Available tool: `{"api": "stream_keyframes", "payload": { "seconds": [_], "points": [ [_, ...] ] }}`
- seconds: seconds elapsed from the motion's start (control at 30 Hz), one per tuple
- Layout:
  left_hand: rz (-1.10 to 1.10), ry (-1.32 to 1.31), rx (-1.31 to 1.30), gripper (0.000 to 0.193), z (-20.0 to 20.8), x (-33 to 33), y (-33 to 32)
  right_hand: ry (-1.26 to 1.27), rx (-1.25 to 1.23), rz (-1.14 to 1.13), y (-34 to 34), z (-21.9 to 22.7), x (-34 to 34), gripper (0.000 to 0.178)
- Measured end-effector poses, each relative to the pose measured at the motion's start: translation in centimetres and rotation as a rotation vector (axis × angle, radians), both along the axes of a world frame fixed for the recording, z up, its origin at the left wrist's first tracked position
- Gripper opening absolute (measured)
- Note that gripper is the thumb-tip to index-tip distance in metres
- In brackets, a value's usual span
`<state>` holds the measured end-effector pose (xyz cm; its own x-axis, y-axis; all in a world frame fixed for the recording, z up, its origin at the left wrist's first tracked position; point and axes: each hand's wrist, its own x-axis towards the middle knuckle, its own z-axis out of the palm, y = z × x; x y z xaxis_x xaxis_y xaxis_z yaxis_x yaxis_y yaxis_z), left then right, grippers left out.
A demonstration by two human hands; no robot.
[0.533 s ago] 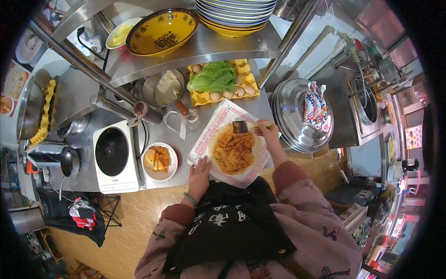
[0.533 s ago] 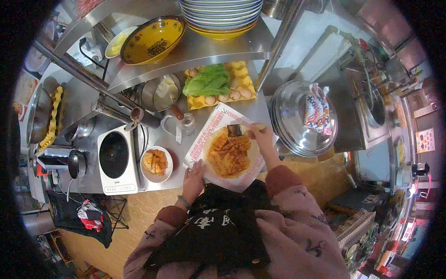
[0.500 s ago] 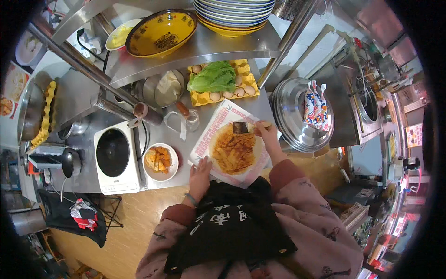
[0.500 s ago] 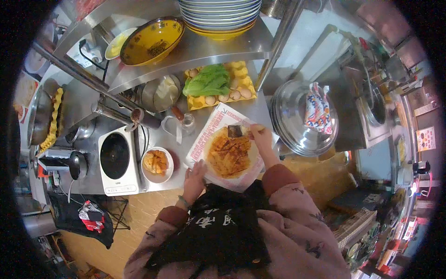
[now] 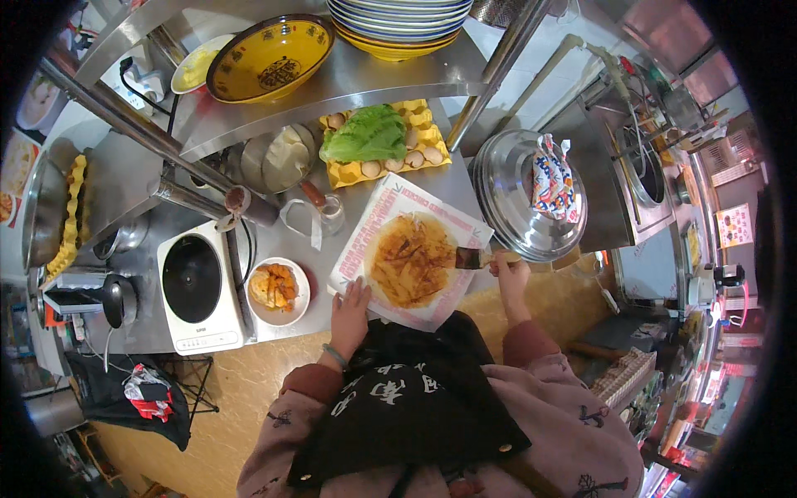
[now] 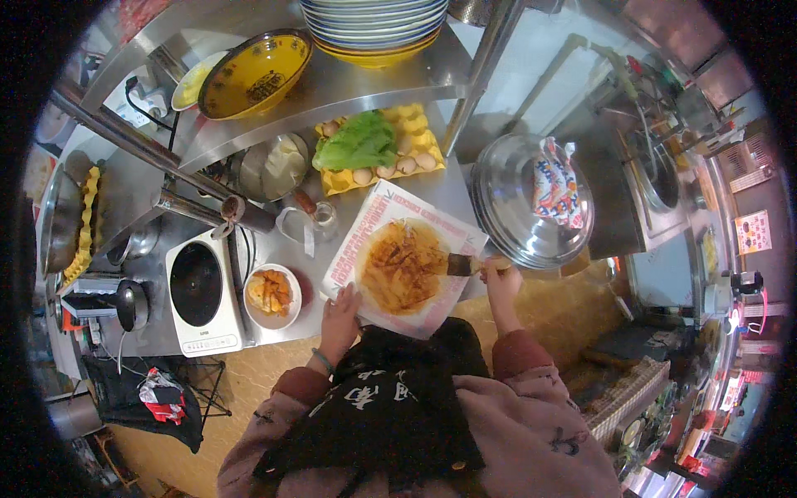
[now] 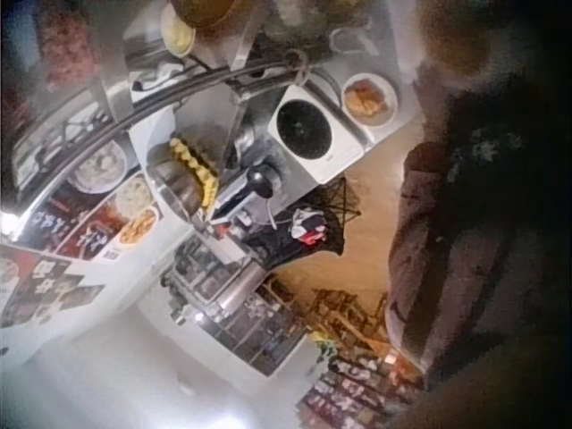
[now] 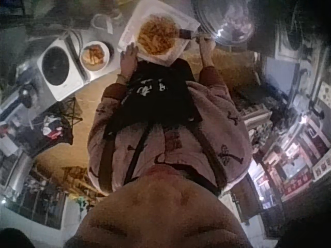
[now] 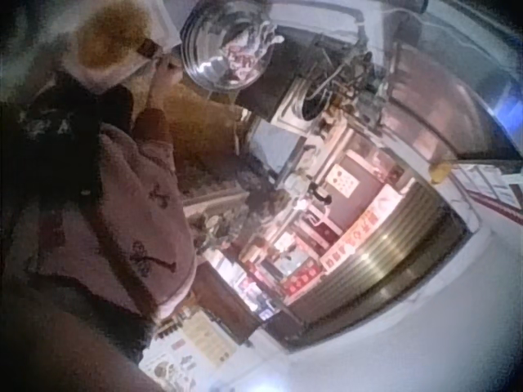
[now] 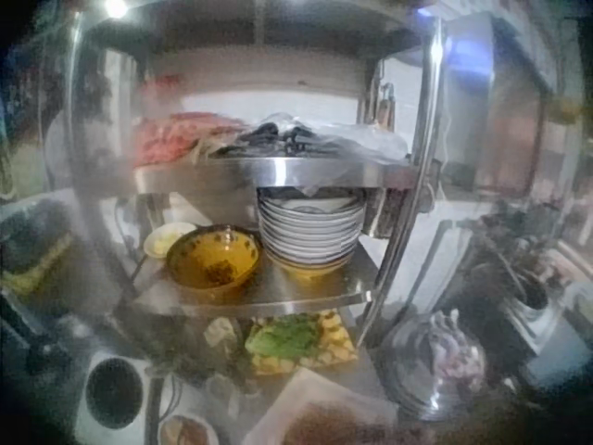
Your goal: The person assembles wraps by spreading sauce on a flatbread, adding lettuce and fried items, then rolling and wrapping them in paper. The process is repeated for a second wrap.
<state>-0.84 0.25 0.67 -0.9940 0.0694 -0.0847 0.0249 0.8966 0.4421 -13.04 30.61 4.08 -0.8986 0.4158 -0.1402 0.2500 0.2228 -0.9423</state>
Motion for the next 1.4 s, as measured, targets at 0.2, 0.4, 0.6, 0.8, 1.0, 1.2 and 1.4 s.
{"api": "stream_keyframes", "payload": {
  "seconds": [0.2, 0.4, 0.6, 0.8, 1.0, 1.2, 1.4],
  "points": [
    [-0.032, -0.005, -0.012, 0.049, -0.2, -0.1, -0.3, -0.094, -0.148, 0.386, 0.8, 0.7, 1.4, 0.018],
    [-0.029, 0.013, 0.006, 0.050, -0.1, 0.1, -0.4, -0.005, -0.200, 0.237, 1.1, 0.8, -0.8, 0.019],
    [-0.047, 0.025, 0.026, 0.050, 0.0, -0.1, -0.5, -0.102, -0.001, 0.128, 0.3, -0.1, -2.5, 0.017],
    [0.077, 0.104, 0.321, 0.049, -0.7, 0.3, -1.3, -0.120, -0.202, 0.990, -2.5, 3.5, -3.8, 0.018],
    [0.181, 0.211, 0.489, 0.048, -1.9, 0.5, -1.7, -0.414, 0.209, 1.508, -13.5, 1.9, -8.0, 0.023],
    [0.174, 0.199, 0.477, 0.048, -2.9, 0.4, -2.0, -0.470, 0.164, 1.501, -18.5, 1.5, -10.6, 0.022],
    [0.220, 0.191, 0.465, 0.048, -2.5, 0.3, -1.6, -0.407, 0.077, 1.299, -18.5, -0.2, -13.1, 0.020]
  ]
}}
